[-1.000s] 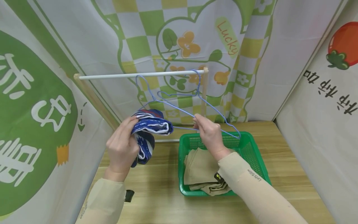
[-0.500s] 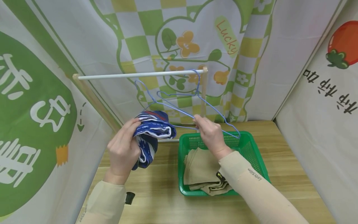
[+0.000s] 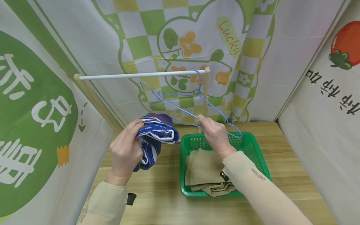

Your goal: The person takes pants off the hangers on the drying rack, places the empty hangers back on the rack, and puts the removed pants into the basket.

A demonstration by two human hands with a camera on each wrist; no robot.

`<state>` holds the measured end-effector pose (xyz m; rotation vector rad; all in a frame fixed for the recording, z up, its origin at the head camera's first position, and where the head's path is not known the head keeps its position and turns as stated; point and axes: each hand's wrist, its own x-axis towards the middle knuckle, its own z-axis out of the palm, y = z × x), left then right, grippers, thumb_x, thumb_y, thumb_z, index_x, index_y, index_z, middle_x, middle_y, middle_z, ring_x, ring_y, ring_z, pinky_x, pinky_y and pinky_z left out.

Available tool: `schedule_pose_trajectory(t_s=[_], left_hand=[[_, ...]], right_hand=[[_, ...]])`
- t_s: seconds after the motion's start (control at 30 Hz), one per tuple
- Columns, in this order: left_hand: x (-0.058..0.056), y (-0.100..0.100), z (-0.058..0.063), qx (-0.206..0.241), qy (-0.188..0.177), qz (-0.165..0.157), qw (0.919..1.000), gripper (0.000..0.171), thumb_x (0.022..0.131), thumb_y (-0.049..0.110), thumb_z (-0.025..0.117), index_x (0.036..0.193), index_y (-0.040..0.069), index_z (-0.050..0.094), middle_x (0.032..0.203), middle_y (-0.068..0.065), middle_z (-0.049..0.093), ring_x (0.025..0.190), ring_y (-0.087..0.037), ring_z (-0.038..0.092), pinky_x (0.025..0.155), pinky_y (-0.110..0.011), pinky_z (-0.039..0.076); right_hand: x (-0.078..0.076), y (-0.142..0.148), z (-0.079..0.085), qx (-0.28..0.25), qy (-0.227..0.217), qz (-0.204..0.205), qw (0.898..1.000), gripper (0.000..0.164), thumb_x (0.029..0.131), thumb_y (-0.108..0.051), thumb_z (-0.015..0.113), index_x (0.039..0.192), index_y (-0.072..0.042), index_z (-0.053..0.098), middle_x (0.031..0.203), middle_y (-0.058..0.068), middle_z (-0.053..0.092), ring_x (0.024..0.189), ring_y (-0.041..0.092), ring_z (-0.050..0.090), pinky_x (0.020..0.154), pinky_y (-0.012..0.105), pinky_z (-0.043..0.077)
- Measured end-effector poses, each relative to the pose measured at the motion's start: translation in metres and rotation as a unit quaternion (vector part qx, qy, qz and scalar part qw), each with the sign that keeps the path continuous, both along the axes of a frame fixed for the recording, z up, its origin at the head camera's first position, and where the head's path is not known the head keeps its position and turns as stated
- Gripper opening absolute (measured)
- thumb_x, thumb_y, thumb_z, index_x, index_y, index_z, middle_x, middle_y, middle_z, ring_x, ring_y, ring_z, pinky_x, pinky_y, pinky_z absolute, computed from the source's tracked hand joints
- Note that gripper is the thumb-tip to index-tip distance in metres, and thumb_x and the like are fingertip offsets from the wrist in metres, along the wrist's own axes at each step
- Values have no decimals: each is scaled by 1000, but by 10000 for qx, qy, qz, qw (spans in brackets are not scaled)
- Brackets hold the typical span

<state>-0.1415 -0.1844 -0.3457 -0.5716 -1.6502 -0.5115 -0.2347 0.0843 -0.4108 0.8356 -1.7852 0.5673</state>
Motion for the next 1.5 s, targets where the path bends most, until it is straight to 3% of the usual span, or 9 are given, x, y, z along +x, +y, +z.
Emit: schedule_pose_trajectory(t_s=[0.53,1.07,1.3,1.5], left_hand=[[-5,-4,-11,-253,-154,14,9996,39,74,-25,51,102,-8,72,103,-21,76,84,-40,74,78,-47,62],[-11,-7,-25,-405,-291,88,9987,41,74,-23,50,104,-7,73,106,-19,76,85,-38,74,79,-45,62],[-11,-6,-27,-434,-313,73,9985,41,74,-22,50,105,-7,73,106,-19,76,85,-38,74,79,-46,62],[-11,-5,-27,-432,-326,41,9985,41,75,-22,49,104,-8,73,105,-18,76,84,-38,74,79,-44,61]], right_hand=[[-1,6,11,-399,-164,278,9987,21,107,-14,51,104,0,68,73,10,71,62,21,70,50,35,59],[-3,17,12,-790,-373,390,9954,22,105,-19,55,101,0,67,71,9,70,60,25,69,41,36,50],[-3,20,15,-1039,-575,420,9920,10,98,-8,64,102,1,67,72,13,73,63,26,73,48,40,57],[-4,23,12,-1241,-599,393,9897,17,100,-13,62,103,2,69,73,12,74,62,26,73,51,42,58]])
